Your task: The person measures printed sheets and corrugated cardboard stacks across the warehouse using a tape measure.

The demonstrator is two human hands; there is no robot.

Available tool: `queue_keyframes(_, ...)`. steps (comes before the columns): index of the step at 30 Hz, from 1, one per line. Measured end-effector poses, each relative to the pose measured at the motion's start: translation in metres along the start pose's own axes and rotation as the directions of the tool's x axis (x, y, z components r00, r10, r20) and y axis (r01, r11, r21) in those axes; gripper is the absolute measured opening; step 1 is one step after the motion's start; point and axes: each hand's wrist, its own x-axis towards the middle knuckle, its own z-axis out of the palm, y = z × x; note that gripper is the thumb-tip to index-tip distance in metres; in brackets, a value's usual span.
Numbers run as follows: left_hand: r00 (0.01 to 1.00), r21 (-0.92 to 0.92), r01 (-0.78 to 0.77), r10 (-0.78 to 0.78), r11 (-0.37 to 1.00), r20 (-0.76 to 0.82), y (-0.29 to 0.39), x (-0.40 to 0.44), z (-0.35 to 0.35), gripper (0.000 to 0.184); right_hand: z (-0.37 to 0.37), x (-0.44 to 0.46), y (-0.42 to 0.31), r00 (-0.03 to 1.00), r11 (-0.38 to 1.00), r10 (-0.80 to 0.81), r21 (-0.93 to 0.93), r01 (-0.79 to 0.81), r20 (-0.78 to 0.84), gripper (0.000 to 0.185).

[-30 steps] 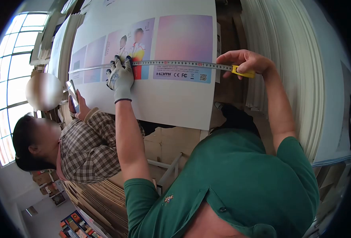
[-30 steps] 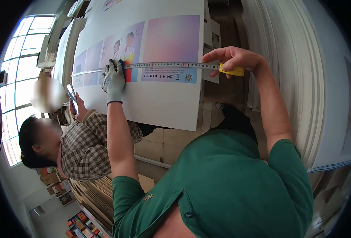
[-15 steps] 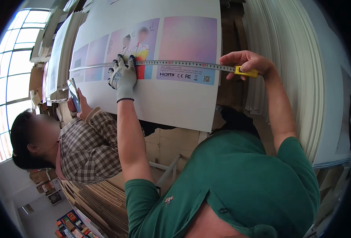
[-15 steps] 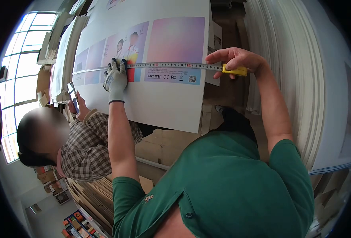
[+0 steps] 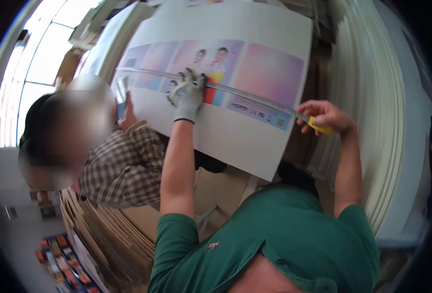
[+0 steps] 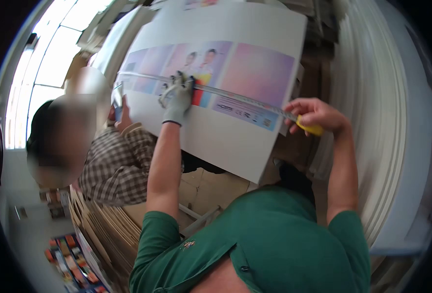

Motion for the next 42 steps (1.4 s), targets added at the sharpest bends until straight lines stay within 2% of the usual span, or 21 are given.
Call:
queue_keyframes(3,0.998,-0.029,0.045,-0.046,0.999,-0.046,-0.004,-0.004,-0.002,0.066,0.015,0.01,-0.015,1.0,0.997,0.024,-0.069,-0.023,0.015,0.047)
queue_keyframes(6,0.994,-0.148,-0.043,0.028,0.988,-0.104,-0.009,0.0,0.004,0.067,0.025,0.018,-0.02,0.999,0.996,0.03,-0.087,-0.032,-0.018,0.041)
queue_keyframes(9,0.955,-0.326,0.026,-0.12,0.945,-0.271,-0.003,0.0,0.004,0.065,0.03,0.024,-0.019,0.995,0.998,0.02,-0.062,-0.026,-0.1,0.037)
queue_keyframes(11,0.918,-0.444,-0.064,-0.122,0.894,-0.378,0.003,0.001,-0.006,0.065,0.035,0.026,-0.019,0.993,0.998,0.009,0.07,0.0,-0.12,0.036)
queue_keyframes(13,0.832,-0.603,-0.211,-0.182,0.769,-0.524,0.007,-0.002,-0.011,0.064,0.046,0.024,-0.02,0.986,0.996,-0.017,0.08,0.03,-0.166,0.036)
queue_keyframes(14,0.83,-0.61,-0.226,-0.178,0.76,-0.529,0.013,-0.006,-0.013,0.064,0.052,0.023,-0.021,0.981,0.993,-0.032,0.102,0.052,-0.191,0.035)
queue_keyframes(17,0.969,-0.953,-0.2,-0.099,0.226,-0.227,0.023,-0.022,-0.018,0.063,0.067,0.015,-0.025,0.966,0.985,-0.075,0.133,0.111,-0.248,0.035)
queue_keyframes(18,0.97,-0.954,-0.205,-0.088,0.217,-0.228,0.028,-0.031,-0.02,0.063,0.072,0.011,-0.024,0.957,0.979,-0.099,0.147,0.143,-0.271,0.034)
queue_keyframes(19,0.995,-0.995,-0.096,0.001,-0.033,-0.096,0.034,-0.046,-0.031,0.061,0.078,0.008,-0.024,0.949,0.972,-0.12,0.161,0.173,-0.292,0.034)
queue_keyframes(21,0.963,-0.863,0.21,0.251,-0.459,0.101,0.043,-0.075,-0.049,0.057,0.096,0.004,-0.018,0.939,0.961,-0.143,0.181,0.207,-0.311,0.034)
queue_keyframes(22,0.961,-0.864,0.216,0.255,-0.455,0.107,0.047,-0.087,-0.052,0.057,0.108,0.002,-0.014,0.932,0.949,-0.167,0.205,0.241,-0.323,0.035)
queue_keyframes(23,0.934,-0.832,0.279,0.337,-0.48,0.118,0.053,-0.098,-0.052,0.054,0.122,0.0,-0.009,0.922,0.934,-0.191,0.226,0.276,-0.337,0.035)
queue_keyframes(25,0.858,-0.758,0.405,0.5,-0.511,0.121,0.059,-0.118,-0.053,0.047,0.153,-0.002,0.0,0.924,0.93,-0.168,0.254,0.264,-0.344,0.034)
queue_keyframes(26,0.853,-0.757,0.411,0.507,-0.508,0.123,0.057,-0.13,-0.055,0.047,0.169,-0.003,0.006,0.929,0.927,-0.143,0.283,0.247,-0.341,0.034)
queue_keyframes(30,0.805,-0.85,0.387,0.58,-0.358,0.122,0.043,-0.179,-0.055,0.037,0.215,-0.004,0.035,0.938,0.93,-0.158,0.271,0.246,-0.31,0.033)
queue_keyframes(33,0.741,-0.8,0.501,0.642,-0.332,0.198,0.026,-0.205,-0.05,0.031,0.232,-0.006,0.042,0.961,0.973,-0.218,0.032,0.227,-0.17,0.042)
queue_keyframes(34,0.737,-0.798,0.504,0.646,-0.331,0.198,0.021,-0.213,-0.049,0.031,0.235,-0.007,0.042,0.96,0.974,-0.217,0.032,0.226,-0.176,0.042)
queue_keyframes(37,0.655,-0.706,0.637,0.7,-0.31,0.283,0.002,-0.238,-0.044,0.03,0.242,-0.014,0.035,0.985,0.973,-0.135,-0.174,0.152,0.107,0.051)
queue_keyframes(38,0.653,-0.702,0.641,0.7,-0.31,0.288,-0.005,-0.244,-0.043,0.03,0.243,-0.017,0.032,0.986,0.974,-0.13,-0.17,0.147,0.106,0.051)
queue_keyframes(41,0.642,-0.758,0.631,0.661,-0.166,0.389,-0.022,-0.26,-0.044,0.03,0.24,-0.026,0.023,0.945,0.949,-0.062,-0.274,0.156,0.322,0.053)
queue_keyframes(42,0.635,-0.749,0.642,0.66,-0.162,0.402,-0.027,-0.264,-0.044,0.03,0.233,-0.027,0.024,0.945,0.954,-0.056,-0.263,0.146,0.321,0.053)
